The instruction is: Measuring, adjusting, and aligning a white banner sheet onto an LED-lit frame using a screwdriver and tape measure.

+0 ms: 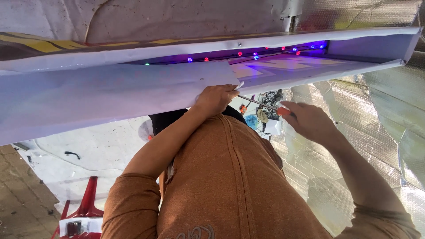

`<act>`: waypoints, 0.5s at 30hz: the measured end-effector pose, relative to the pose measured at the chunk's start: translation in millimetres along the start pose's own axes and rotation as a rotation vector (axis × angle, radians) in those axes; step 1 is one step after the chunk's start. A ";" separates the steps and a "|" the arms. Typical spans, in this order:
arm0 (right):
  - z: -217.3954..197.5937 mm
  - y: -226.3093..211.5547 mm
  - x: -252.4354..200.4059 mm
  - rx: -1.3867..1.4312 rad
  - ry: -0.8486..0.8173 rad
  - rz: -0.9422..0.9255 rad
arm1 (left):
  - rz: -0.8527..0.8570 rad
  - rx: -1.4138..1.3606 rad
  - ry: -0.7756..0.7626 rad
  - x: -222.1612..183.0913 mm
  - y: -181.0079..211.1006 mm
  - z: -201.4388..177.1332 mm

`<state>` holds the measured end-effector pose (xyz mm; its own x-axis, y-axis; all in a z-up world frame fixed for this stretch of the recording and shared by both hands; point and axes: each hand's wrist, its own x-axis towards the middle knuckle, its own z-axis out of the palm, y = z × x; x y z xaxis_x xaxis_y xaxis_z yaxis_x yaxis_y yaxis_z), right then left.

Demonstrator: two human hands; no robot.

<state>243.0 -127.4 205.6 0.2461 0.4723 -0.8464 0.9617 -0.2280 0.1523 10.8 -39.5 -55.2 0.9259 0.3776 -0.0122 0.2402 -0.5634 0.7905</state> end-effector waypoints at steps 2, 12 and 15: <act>-13.1 -7.3 2.9 0.262 -0.146 0.092 | 0.000 0.011 -0.002 0.7 -0.2 -3.5; 18.9 -2.8 -9.0 -0.540 0.733 -0.297 | 0.073 -0.051 0.065 -5.6 -7.4 3.0; 24.0 1.3 1.9 -0.709 0.983 -0.457 | 0.033 -0.163 0.070 -10.5 9.8 -26.6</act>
<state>241.8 -147.2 192.0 -0.4258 0.8797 -0.2117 0.7610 0.4748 0.4421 -4.3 -29.4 -31.1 0.9085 0.4144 0.0530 0.1547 -0.4516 0.8787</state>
